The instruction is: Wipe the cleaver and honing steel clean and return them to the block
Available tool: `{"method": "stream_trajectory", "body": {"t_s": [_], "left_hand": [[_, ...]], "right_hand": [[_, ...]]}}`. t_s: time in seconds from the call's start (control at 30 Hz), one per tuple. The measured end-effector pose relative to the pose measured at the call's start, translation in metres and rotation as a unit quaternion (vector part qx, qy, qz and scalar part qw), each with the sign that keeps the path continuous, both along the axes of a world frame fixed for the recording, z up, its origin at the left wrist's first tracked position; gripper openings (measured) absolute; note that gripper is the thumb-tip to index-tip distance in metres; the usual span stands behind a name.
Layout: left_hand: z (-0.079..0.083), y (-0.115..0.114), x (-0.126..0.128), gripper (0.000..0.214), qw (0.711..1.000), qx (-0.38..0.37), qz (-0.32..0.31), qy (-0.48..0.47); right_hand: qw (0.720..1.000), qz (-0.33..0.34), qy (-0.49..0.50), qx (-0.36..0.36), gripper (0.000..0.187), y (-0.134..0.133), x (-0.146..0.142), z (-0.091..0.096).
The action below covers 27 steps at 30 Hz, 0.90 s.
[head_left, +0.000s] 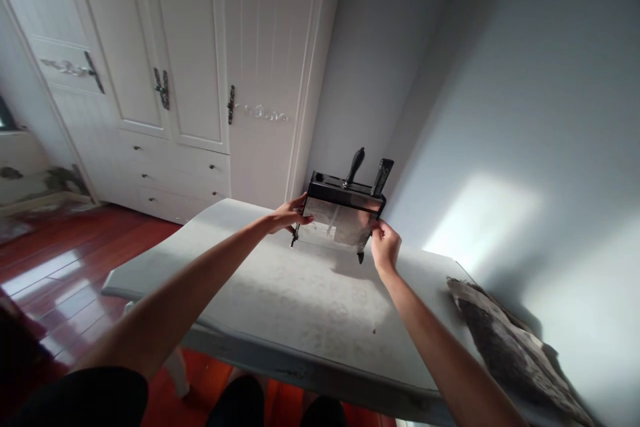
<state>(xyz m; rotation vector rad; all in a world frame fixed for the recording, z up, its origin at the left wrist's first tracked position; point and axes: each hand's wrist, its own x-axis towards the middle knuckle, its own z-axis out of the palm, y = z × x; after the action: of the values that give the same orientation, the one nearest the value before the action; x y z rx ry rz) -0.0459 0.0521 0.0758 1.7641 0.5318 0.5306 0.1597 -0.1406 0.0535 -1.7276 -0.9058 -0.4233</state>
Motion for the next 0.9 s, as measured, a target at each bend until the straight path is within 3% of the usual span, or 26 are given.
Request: {"method": "stream_trajectory", "body": {"t_s": [0.23, 0.43, 0.67, 0.9], "left_hand": [[-0.003, 0.052, -0.115, 0.065, 1.0, -0.018, 0.014, 0.01], [-0.003, 0.082, -0.186, 0.058, 0.999, -0.03, 0.044, 0.009], [-0.016, 0.105, -0.237, 0.055, 0.997, -0.042, 0.07, -0.005], [-0.033, 0.124, -0.26, 0.068, 0.996, -0.078, 0.049, -0.022]], "right_hand": [[0.997, 0.07, 0.004, 0.013, 0.049, 0.059, -0.092, -0.011], [0.994, 0.113, 0.005, 0.006, 0.05, 0.097, -0.152, -0.018], [0.985, 0.167, 0.027, 0.014, 0.046, 0.125, -0.198, -0.027], [0.986, 0.168, 0.009, -0.011, 0.051, 0.137, -0.22, -0.032]]}}
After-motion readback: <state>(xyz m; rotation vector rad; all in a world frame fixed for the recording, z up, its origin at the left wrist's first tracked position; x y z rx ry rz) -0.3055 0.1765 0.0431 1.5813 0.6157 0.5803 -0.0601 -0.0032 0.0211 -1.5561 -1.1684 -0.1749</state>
